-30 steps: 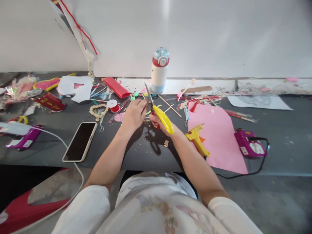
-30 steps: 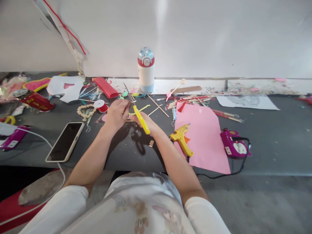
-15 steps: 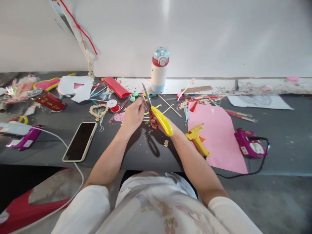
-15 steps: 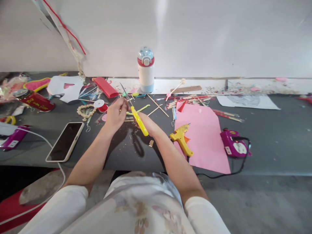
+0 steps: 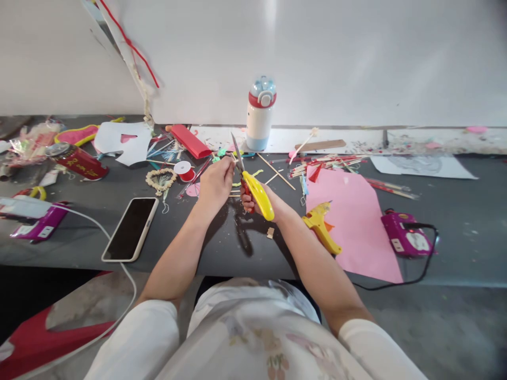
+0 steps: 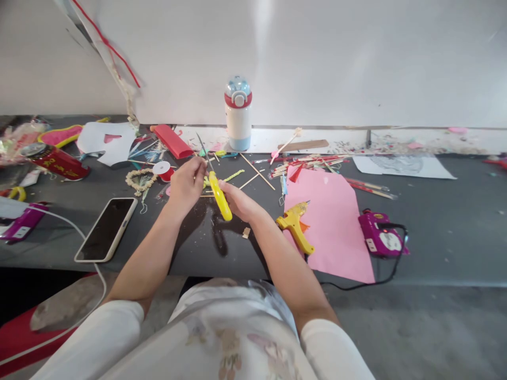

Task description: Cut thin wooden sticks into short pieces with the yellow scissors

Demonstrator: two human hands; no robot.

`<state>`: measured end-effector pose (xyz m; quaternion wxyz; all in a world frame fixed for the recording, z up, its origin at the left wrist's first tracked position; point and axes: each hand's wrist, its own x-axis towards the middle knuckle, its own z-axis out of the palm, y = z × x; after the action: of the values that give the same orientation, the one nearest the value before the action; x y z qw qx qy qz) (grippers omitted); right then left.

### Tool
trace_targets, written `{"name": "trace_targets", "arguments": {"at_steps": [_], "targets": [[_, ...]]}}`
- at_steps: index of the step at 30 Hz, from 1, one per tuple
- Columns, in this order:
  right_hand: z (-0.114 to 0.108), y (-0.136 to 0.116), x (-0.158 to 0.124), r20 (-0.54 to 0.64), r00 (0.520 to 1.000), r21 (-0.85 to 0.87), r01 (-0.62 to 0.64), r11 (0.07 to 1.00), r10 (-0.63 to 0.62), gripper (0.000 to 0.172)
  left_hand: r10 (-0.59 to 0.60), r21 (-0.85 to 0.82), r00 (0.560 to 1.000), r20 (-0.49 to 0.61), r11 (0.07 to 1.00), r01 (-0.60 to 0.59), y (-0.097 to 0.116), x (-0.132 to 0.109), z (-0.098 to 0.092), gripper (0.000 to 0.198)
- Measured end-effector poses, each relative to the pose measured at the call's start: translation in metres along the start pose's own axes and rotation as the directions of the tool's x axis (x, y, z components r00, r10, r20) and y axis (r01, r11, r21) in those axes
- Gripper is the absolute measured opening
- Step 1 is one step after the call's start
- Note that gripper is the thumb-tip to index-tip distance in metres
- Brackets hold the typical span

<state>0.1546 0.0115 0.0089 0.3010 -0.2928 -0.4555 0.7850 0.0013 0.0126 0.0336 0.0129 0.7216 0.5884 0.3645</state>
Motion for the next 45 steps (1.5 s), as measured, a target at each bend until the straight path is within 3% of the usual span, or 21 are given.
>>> {"name": "trace_targets", "arguments": {"at_steps": [4,8,23,30,45], "targets": [[-0.003,-0.001,0.0,0.116,0.991,0.274,-0.092,0.957,0.062,0.035,0.038,0.062,0.999,-0.008,0.997,-0.037,-0.002,0.0,0.002,0.028],[-0.008,-0.002,0.002,0.162,0.985,0.351,-0.121,0.929,0.067,0.027,0.095,0.095,0.995,0.005,0.991,-0.095,-0.001,-0.001,0.004,0.03],[-0.009,0.0,0.005,0.133,0.981,0.298,-0.177,0.938,0.143,0.022,0.11,0.119,0.993,0.032,0.986,-0.113,0.0,-0.003,0.005,0.031],[-0.015,0.009,0.009,0.191,0.979,0.279,-0.126,0.952,0.074,0.021,0.117,0.126,0.993,0.034,0.985,-0.121,0.001,-0.003,0.002,0.029],[-0.014,0.007,0.008,0.172,0.983,0.219,-0.094,0.971,0.056,0.024,0.128,0.146,0.99,0.063,0.98,-0.136,0.003,-0.002,-0.002,0.028]]}}
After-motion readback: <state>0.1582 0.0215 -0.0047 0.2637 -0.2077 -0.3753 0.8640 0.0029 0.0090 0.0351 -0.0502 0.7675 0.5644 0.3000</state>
